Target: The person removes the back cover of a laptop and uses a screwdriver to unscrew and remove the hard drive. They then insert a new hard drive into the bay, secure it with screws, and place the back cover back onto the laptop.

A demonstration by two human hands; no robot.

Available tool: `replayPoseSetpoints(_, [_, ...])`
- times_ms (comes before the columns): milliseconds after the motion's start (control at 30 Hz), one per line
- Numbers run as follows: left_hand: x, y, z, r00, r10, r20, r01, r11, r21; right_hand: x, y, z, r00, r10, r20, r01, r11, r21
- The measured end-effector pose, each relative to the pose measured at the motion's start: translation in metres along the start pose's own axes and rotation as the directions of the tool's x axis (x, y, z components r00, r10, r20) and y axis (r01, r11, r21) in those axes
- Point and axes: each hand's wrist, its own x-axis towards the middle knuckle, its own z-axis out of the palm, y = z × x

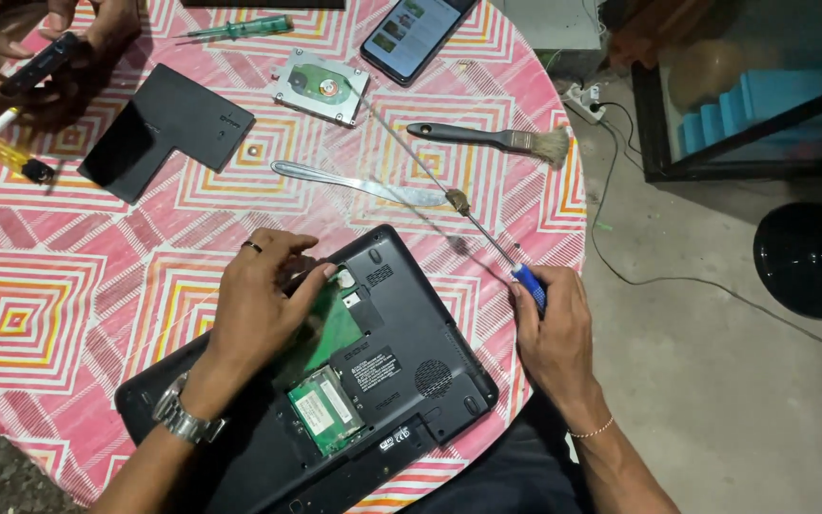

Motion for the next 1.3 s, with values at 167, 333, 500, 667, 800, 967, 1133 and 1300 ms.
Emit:
replayPoseSetpoints(167, [-0.037,0.057,-0.003,0.975,0.171,-0.139,-0.183,0.980,-0.080,-0.016,-0.016,-0.019,0.985,-0.162,-0.062,0.172,0.963,0.207])
replayPoseSetpoints(333, [-0.107,0.092,0.002,0.977,-0.184,-0.105,0.058,0.711,-0.701,-0.026,-0.041,-0.030,0.925,-0.380,0.001,0.330,0.803,0.496])
replayPoseSetpoints(500, [-0.157,0.097,0.016,0.924,-0.306,-0.228,0.046,0.683,-0.729,-0.041,-0.035,-0.004,0.947,-0.319,-0.034,0.268,0.730,0.628])
replayPoseSetpoints(667, [-0.164,0.087,0.048,0.820,-0.494,-0.289,-0.012,0.490,-0.871,-0.043,-0.027,0.000,0.968,-0.247,0.046,0.169,0.777,0.607])
replayPoseSetpoints(800, [-0.163,0.087,0.060,0.782,-0.545,-0.304,-0.038,0.445,-0.895,-0.041,-0.025,0.001,0.986,-0.156,0.068,0.076,0.763,0.642])
replayPoseSetpoints(967, [-0.160,0.086,0.062,0.778,-0.537,-0.325,0.021,0.539,-0.842,-0.045,-0.025,0.002,0.990,-0.106,0.092,0.018,0.747,0.664])
replayPoseSetpoints(1133, [-0.159,0.081,0.065,0.785,-0.511,-0.350,-0.013,0.551,-0.834,-0.043,-0.025,0.002,0.993,-0.018,0.113,-0.064,0.728,0.683])
replayPoseSetpoints(1300, [-0.156,0.080,0.067,0.795,-0.489,-0.360,-0.054,0.534,-0.843,-0.043,-0.020,0.003,0.990,-0.010,0.141,-0.093,0.707,0.701])
